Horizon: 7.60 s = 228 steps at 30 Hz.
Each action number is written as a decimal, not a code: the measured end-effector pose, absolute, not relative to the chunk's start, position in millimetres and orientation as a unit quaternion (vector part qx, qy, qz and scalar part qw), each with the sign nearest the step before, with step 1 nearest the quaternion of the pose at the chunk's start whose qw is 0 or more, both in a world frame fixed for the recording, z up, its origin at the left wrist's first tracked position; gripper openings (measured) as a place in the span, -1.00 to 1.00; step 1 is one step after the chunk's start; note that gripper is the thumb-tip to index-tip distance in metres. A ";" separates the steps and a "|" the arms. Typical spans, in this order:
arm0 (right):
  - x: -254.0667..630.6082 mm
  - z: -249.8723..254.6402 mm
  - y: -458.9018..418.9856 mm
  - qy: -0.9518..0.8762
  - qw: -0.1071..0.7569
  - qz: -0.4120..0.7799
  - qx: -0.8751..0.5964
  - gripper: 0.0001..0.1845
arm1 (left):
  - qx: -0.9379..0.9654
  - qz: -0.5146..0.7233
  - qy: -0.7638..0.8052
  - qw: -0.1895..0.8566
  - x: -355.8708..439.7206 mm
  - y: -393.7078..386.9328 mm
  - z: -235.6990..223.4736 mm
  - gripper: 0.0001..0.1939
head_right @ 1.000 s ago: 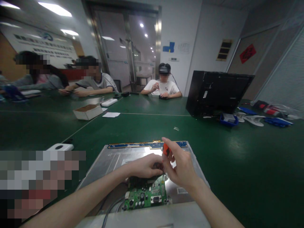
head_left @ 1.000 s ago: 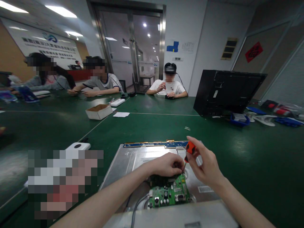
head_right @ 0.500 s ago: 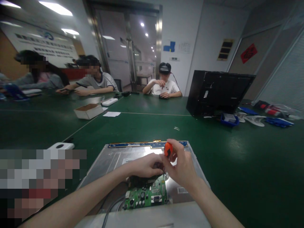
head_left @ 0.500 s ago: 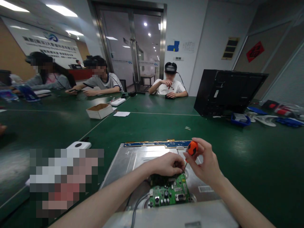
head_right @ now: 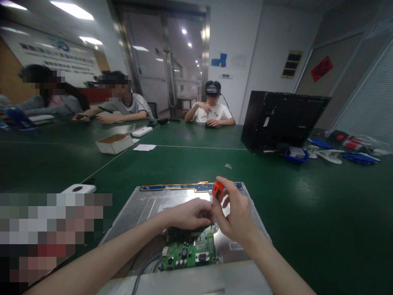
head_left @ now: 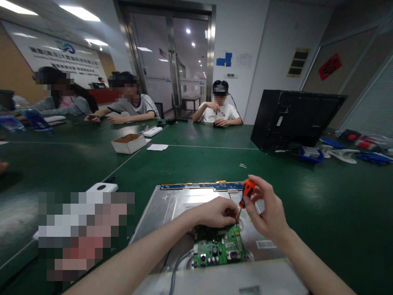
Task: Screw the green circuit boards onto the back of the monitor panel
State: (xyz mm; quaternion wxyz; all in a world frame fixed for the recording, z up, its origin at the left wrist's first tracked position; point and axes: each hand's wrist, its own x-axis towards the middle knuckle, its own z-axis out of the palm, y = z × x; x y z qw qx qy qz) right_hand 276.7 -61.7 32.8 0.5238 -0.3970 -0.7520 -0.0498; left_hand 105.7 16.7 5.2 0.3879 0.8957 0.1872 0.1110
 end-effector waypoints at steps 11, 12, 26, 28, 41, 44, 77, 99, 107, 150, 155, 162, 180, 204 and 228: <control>276.4 30.8 -57.7 -0.749 0.538 -0.062 -0.383 -0.56 | 0.902 0.106 0.188 0.374 105.4 18.3 3.4 -0.89; 276.3 31.9 -58.4 -0.751 0.535 -0.061 -0.382 -0.55 | 0.902 0.106 0.188 0.373 105.3 18.2 3.5 -0.89; 276.7 26.6 -58.7 -0.738 0.557 -0.049 -0.378 -0.51 | 0.895 0.115 0.181 0.391 105.7 17.5 4.2 -0.85; 276.2 25.9 -58.4 -0.737 0.561 -0.045 -0.375 -0.51 | 0.894 0.115 0.181 0.393 105.5 16.9 5.2 -0.86; 276.7 35.5 -61.1 -0.767 0.530 -0.034 -0.359 -0.59 | 0.895 0.110 0.183 0.392 106.9 18.2 3.4 -0.87; 276.8 36.6 -62.1 -0.770 0.524 -0.036 -0.362 -0.58 | 0.895 0.109 0.186 0.391 107.3 18.1 2.8 -0.88; 276.8 29.4 -59.4 -0.731 0.546 -0.074 -0.404 -0.55 | 0.898 0.106 0.183 0.386 104.8 16.0 9.5 -0.85; 275.7 28.7 -60.0 -0.718 0.570 -0.071 -0.393 -0.56 | 0.899 0.106 0.186 0.383 105.6 17.8 5.2 -0.83; 275.1 32.6 -60.0 -0.727 0.557 -0.063 -0.396 -0.61 | 0.899 0.107 0.184 0.384 105.2 17.2 6.2 -0.86; 273.7 30.7 -60.4 -0.734 0.560 -0.038 -0.382 -0.56 | 0.894 0.109 0.181 0.395 106.1 16.8 7.0 -0.85; 275.9 34.7 -60.9 -0.758 0.530 -0.039 -0.378 -0.59 | 0.893 0.109 0.182 0.396 106.5 16.2 6.7 -0.85; 276.3 33.4 -62.1 -0.762 0.516 -0.053 -0.388 -0.55 | 0.894 0.111 0.188 0.392 106.2 15.9 5.5 -0.85; 275.8 37.1 -61.7 -0.761 0.514 -0.059 -0.390 -0.56 | 0.893 0.107 0.185 0.395 106.5 16.6 4.3 -0.83; 275.7 33.6 -62.6 -0.745 0.541 -0.032 -0.390 -0.52 | 0.898 0.105 0.185 0.385 106.7 16.2 7.2 -0.85; 274.7 33.0 -62.4 -0.736 0.545 -0.033 -0.400 -0.59 | 0.901 0.106 0.195 0.373 106.2 16.1 6.5 -0.86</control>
